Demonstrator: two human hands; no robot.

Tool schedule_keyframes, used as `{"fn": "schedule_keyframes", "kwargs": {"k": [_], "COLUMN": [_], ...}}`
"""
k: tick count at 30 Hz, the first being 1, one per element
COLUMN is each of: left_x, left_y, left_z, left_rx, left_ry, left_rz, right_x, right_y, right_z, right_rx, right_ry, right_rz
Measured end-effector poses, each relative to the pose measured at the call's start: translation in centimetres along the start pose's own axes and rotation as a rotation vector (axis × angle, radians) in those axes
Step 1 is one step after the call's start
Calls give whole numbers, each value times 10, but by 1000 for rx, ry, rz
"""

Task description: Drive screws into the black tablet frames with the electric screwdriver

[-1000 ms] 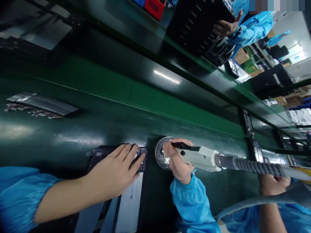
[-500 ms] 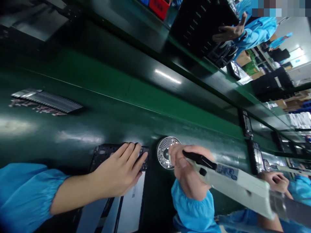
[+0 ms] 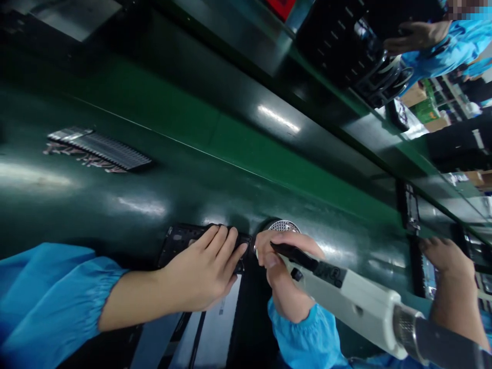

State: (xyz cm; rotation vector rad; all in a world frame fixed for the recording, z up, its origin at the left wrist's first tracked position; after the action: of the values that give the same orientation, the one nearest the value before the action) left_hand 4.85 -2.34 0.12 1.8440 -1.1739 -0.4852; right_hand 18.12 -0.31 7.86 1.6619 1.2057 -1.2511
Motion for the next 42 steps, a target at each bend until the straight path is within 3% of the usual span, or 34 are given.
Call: {"fn": "schedule_keyframes", "kwargs": {"k": [15,19,25,34,42], "left_x": [-2,-5,-6,-10,-9], "left_y": [7,6,4,7,6], "left_z": [-1,-1,1,-1,0], "left_rx": [4,-6,-20,-33,-15], "left_ry": [-14,-10,-6,8,22], "left_rz": [-16,-11,24,46,50], "right_x": [11,5,11,25,31], "right_y": [1,22,66,51,56], "right_z": [0,-1,0,-4,-4], "right_rx": [-23,-10,182,217,202], "right_ry": [9,12,142,166,124], "right_rz": [-123,-106,-17,-24,-34]}}
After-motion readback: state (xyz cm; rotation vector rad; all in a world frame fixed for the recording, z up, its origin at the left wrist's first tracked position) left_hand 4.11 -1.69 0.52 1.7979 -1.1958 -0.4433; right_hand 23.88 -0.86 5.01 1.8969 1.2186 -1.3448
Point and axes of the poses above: each hand's wrist, its own z-axis away from the middle knuckle, its own y-axis out of the back of the hand, x = y × z, the point moved 4 cm from there along -z, towards the middle knuckle, and after that the axes turned 10 degrees about x, right-handed, at the moved point
